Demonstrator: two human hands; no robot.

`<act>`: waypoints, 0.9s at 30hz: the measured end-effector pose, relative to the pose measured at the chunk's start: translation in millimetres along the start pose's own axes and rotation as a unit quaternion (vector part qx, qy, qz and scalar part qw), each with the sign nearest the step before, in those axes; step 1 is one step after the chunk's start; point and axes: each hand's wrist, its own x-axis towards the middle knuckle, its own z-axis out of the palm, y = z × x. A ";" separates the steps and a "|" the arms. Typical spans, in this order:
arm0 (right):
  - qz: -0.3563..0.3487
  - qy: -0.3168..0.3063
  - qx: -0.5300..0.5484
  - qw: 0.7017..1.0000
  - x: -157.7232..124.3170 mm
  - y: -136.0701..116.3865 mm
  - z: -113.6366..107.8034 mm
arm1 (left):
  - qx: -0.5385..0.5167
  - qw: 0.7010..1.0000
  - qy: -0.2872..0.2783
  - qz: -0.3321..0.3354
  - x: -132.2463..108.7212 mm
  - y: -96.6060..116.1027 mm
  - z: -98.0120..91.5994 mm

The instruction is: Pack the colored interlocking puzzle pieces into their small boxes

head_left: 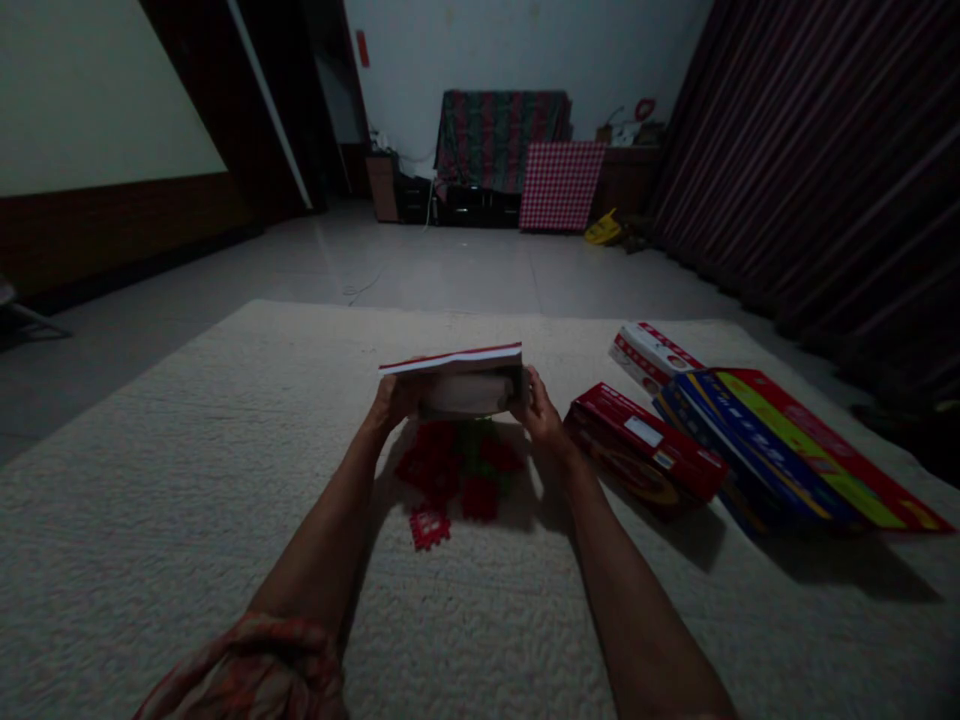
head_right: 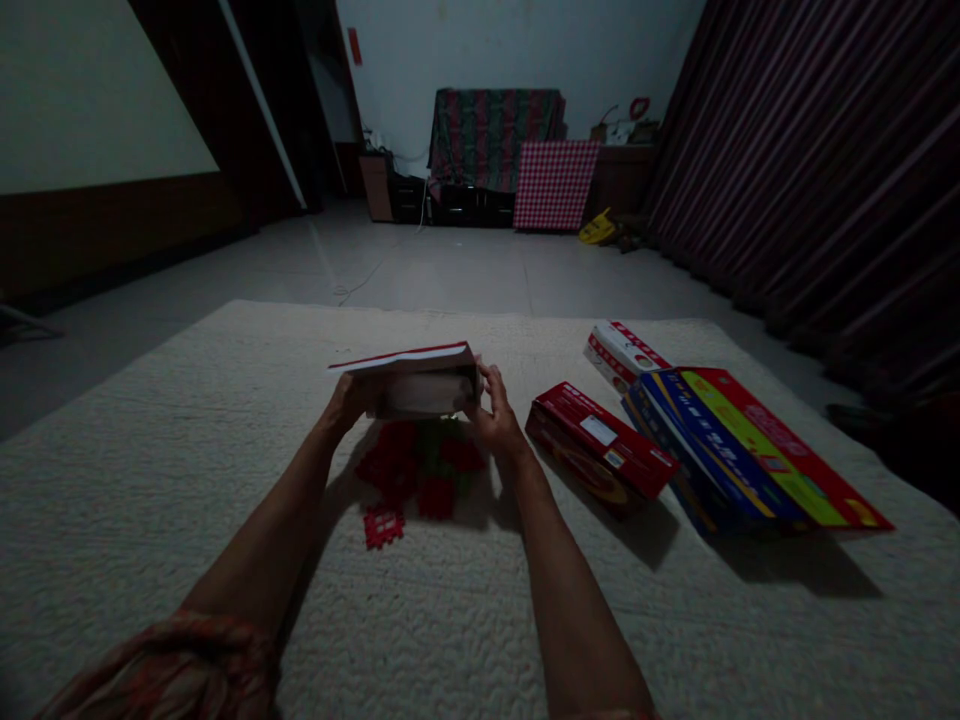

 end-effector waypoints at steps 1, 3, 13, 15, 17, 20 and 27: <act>0.012 0.016 0.000 1.000 -0.1 0.2 -0.5 | -0.011 0.999 0.011 -0.038 -0.3 4.0 1.7; 0.038 0.033 0.022 0.998 -0.6 0.1 -0.7 | -0.034 0.995 0.023 -0.091 -2.0 10.5 2.2; 0.071 0.043 0.018 0.996 -1.4 -18.1 11.1 | -0.190 0.969 0.024 -0.156 -17.6 3.1 -10.0; 0.069 0.047 -0.006 0.996 -1.9 -21.7 14.6 | -0.209 0.962 0.024 -0.172 -20.1 6.4 -10.3; 0.070 0.055 -0.032 0.996 -3.2 -25.4 16.8 | -0.213 0.961 0.017 -0.178 -21.1 11.2 -10.7; 0.078 0.071 -0.090 0.990 -6.3 -33.7 14.9 | -0.187 0.965 0.026 -0.181 -21.1 19.2 -11.8; 0.079 0.098 -0.218 0.968 -28.9 -63.7 -15.7 | -0.099 0.962 -0.056 -0.247 -35.6 48.3 -8.0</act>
